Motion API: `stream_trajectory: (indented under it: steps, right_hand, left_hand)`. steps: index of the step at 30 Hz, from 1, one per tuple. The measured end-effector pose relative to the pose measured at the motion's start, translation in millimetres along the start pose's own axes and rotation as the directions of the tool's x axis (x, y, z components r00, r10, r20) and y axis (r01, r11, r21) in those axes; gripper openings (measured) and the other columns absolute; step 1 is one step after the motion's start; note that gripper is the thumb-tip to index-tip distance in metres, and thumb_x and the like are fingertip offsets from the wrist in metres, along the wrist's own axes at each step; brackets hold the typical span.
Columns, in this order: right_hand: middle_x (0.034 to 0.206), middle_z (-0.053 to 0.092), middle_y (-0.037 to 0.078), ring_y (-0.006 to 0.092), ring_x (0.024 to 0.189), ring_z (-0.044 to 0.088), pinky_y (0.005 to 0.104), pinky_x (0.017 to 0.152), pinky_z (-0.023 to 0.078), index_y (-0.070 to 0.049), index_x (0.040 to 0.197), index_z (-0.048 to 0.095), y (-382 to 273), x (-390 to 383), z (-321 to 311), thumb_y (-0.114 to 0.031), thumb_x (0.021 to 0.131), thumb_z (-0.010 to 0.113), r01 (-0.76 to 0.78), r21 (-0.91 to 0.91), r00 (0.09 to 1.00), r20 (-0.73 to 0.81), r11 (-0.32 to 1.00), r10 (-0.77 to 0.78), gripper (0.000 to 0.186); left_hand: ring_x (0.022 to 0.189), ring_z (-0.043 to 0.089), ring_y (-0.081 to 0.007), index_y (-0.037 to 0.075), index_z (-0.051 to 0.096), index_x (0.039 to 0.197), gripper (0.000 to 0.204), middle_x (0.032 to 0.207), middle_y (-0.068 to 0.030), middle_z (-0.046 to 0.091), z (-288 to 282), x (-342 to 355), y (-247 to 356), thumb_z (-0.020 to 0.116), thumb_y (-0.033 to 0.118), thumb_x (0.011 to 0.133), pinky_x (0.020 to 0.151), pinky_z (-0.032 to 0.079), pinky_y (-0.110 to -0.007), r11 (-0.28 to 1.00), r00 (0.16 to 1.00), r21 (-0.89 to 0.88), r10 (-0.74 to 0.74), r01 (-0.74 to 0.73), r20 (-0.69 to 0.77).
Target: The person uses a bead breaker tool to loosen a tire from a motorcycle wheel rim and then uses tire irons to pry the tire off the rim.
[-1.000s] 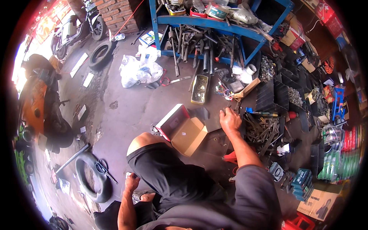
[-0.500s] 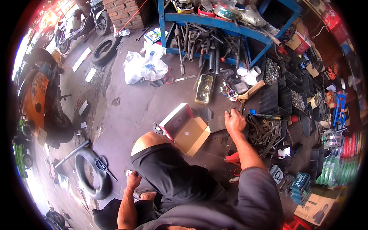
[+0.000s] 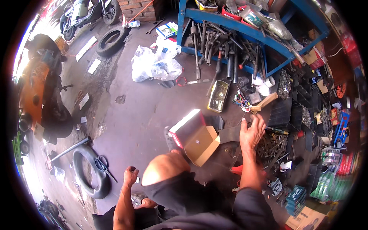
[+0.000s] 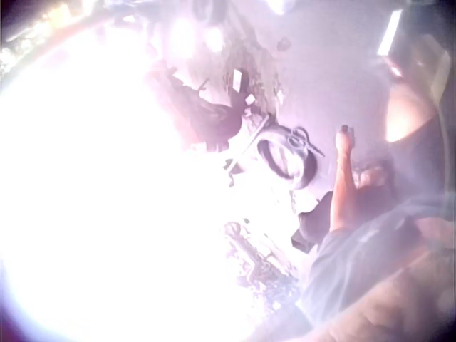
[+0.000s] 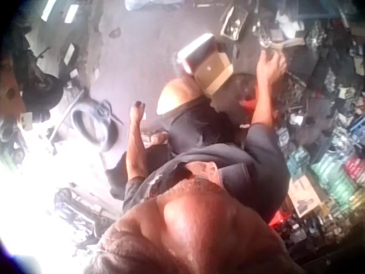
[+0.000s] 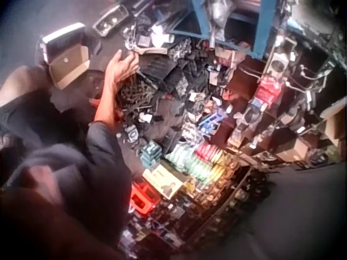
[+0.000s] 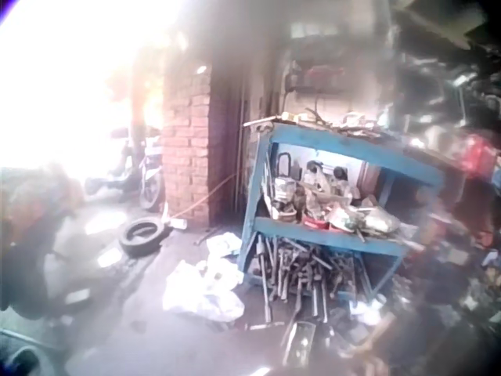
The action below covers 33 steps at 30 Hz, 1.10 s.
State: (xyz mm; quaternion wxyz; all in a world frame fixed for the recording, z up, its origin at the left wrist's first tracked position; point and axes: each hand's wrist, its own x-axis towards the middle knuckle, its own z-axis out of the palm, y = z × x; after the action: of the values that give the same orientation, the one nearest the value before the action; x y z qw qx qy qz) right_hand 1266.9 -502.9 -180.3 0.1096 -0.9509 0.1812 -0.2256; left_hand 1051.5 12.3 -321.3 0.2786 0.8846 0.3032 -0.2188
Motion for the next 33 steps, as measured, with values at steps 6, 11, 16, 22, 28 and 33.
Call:
stream_trajectory:
  steps: [6,11,16,22,28,33]
  right_hand:
    - [0.117,0.061,0.017,0.0339,0.109,0.059,0.0415,0.093,0.046,-0.002,0.119,0.058,-74.7,95.5,102.6,-0.026,0.086,0.069,0.031,0.467,0.964,0.22,0.884,-0.15,0.043]
    - [0.133,0.052,0.024,0.0358,0.129,0.047,0.0431,0.106,0.04,0.0,0.13,0.049,-154.5,192.8,215.3,-0.042,0.088,0.065,0.001,0.303,0.898,0.419,0.953,-0.134,0.062]
    - [0.151,0.034,0.022,0.0347,0.138,0.037,0.0424,0.11,0.035,0.001,0.133,0.048,-185.8,240.7,282.9,-0.041,0.086,0.067,-0.181,0.092,0.905,0.405,0.979,0.129,0.067]
    - [0.085,0.059,0.007,0.0156,0.061,0.056,0.0306,0.047,0.044,-0.001,0.109,0.056,-133.2,266.3,321.0,-0.038,0.085,0.071,-0.428,0.379,0.78,0.614,0.821,0.123,0.047]
    - [0.071,0.059,0.001,0.0054,0.051,0.049,0.0213,0.039,0.035,-0.008,0.087,0.061,-93.8,334.2,205.6,-0.028,0.084,0.07,-0.635,0.452,0.592,0.805,0.626,0.019,0.022]
    - [0.074,0.057,0.0,0.0059,0.052,0.049,0.0197,0.042,0.038,-0.006,0.109,0.059,-40.7,281.0,224.3,-0.025,0.089,0.065,-0.818,0.544,0.541,0.838,0.188,-0.069,0.029]
  left_hand:
    - [0.116,0.053,-0.0387,0.0,0.057,0.12,0.046,0.125,-0.0224,0.056,-16.3,109.1,98.8,0.066,0.026,0.082,0.096,0.046,-0.045,0.982,0.984,0.054,0.181,-0.181,0.003]
    - [0.123,0.046,-0.0396,-0.002,0.048,0.13,0.059,0.131,-0.0234,0.05,2.7,174.6,175.3,0.069,0.028,0.083,0.101,0.041,-0.046,0.949,0.958,0.183,0.275,-0.257,-0.078]
    - [0.136,0.032,-0.0386,-0.001,0.036,0.141,0.074,0.144,-0.0215,0.037,34.2,201.4,207.7,0.069,0.034,0.085,0.109,0.034,-0.049,0.967,0.979,0.177,0.196,-0.183,-0.063]
    - [0.138,0.028,-0.0403,-0.002,0.033,0.144,0.084,0.146,-0.0231,0.034,42.3,194.7,217.3,0.075,0.033,0.08,0.11,0.032,-0.049,0.938,0.976,0.286,0.214,-0.197,-0.029]
    - [0.138,0.029,-0.0409,-0.002,0.032,0.145,0.087,0.148,-0.0237,0.032,32.3,195.6,222.1,0.076,0.033,0.079,0.111,0.031,-0.047,0.939,0.984,0.297,0.178,-0.172,0.008]
    - [0.137,0.029,-0.0421,-0.002,0.033,0.144,0.087,0.148,-0.0248,0.032,30.0,197.2,225.1,0.076,0.034,0.079,0.111,0.032,-0.048,0.937,0.983,0.297,0.185,-0.182,0.02]
